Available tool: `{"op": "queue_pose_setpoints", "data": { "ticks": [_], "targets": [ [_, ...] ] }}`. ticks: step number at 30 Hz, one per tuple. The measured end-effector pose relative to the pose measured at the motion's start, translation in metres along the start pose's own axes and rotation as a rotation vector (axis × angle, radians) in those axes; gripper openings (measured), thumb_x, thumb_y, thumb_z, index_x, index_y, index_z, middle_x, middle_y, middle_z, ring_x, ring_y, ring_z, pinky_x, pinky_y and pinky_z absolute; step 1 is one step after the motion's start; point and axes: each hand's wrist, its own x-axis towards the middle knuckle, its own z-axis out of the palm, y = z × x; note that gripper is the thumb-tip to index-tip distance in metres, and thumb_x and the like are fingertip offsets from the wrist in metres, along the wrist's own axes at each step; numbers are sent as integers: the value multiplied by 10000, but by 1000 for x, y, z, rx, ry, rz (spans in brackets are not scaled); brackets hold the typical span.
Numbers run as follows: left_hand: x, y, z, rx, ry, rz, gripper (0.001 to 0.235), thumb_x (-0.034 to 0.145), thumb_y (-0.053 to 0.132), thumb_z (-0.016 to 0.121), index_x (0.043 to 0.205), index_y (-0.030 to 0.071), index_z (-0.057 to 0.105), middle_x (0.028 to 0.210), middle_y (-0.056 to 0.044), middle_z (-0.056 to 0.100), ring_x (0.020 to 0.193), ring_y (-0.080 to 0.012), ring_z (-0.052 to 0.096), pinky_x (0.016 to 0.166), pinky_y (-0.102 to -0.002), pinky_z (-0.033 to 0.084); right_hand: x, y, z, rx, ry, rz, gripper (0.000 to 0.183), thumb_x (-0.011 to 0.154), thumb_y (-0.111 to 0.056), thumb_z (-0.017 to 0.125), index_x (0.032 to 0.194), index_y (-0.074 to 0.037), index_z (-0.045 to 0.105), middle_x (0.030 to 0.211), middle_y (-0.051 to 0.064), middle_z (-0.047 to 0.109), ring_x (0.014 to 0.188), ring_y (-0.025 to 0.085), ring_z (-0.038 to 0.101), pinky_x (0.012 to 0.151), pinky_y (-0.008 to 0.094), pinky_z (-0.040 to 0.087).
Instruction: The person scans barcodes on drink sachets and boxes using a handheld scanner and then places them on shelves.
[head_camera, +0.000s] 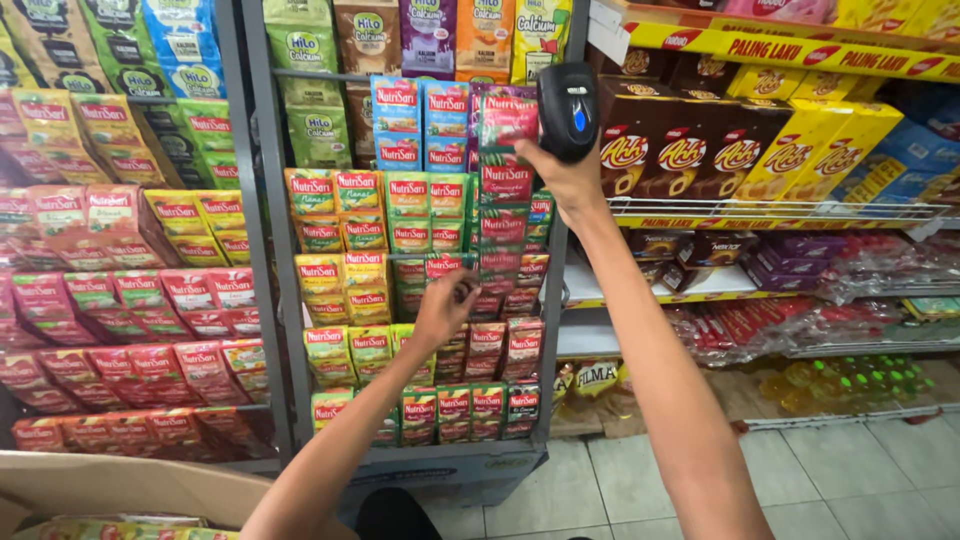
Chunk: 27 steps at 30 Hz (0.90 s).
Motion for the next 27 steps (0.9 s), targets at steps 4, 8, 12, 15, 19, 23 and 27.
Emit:
{"op": "queue_pose_setpoints", "data": {
  "ticks": [4,8,12,15,19,23,27],
  "targets": [
    [-7,-15,0,231,-147,-297,229,958,238,695,1097,69,628,851,-182,742,808,-325,734,737,-417,584,-20,11,-11,-69,87,69,520,717,-34,895,1138,-127,605,977,-52,638,831,77,641,746,263,585],
    [-31,-23,4,415,91,192,398,692,149,761,1049,31,631,924,-214,711,827,-431,651,744,-537,516,-51,53,-29,-254,20,96,413,765,-137,939,1064,-67,663,876,-34,619,734,90,586,632,259,517],
    [-18,-11,-5,233,-195,-240,349,761,221,742,1082,89,698,1031,-143,768,1002,-328,738,915,-423,575,-80,99,-40,-312,63,217,417,741,-181,937,1028,-80,651,858,-18,636,695,92,574,576,275,493],
    [-11,12,-16,440,-278,-166,571,748,335,926,1152,16,679,1201,-235,686,1091,-399,635,983,-498,450,-86,120,-45,-359,31,205,443,753,-205,943,1040,-26,656,900,20,672,742,92,613,627,266,528],
    [8,28,-16,-140,-127,-392,641,747,366,855,1243,37,616,1117,-159,752,1004,-213,723,907,-339,571,-90,129,-40,-328,65,286,557,699,-199,937,1101,-33,587,900,16,667,745,112,618,664,297,537],
    [32,24,-18,-431,27,-406,568,854,376,778,1282,21,664,1098,-81,780,995,-135,718,889,-291,546,-104,132,-39,-487,-90,269,567,676,-188,977,1121,-20,668,1001,39,733,889,138,684,812,333,569],
    [59,47,-20,-447,174,-377,547,834,248,774,1254,7,518,906,-127,760,874,-210,729,772,-337,558,-134,142,-29,-399,-102,313,511,649,-168,952,1090,-59,717,997,32,784,916,146,726,845,342,568]
  ]
}}
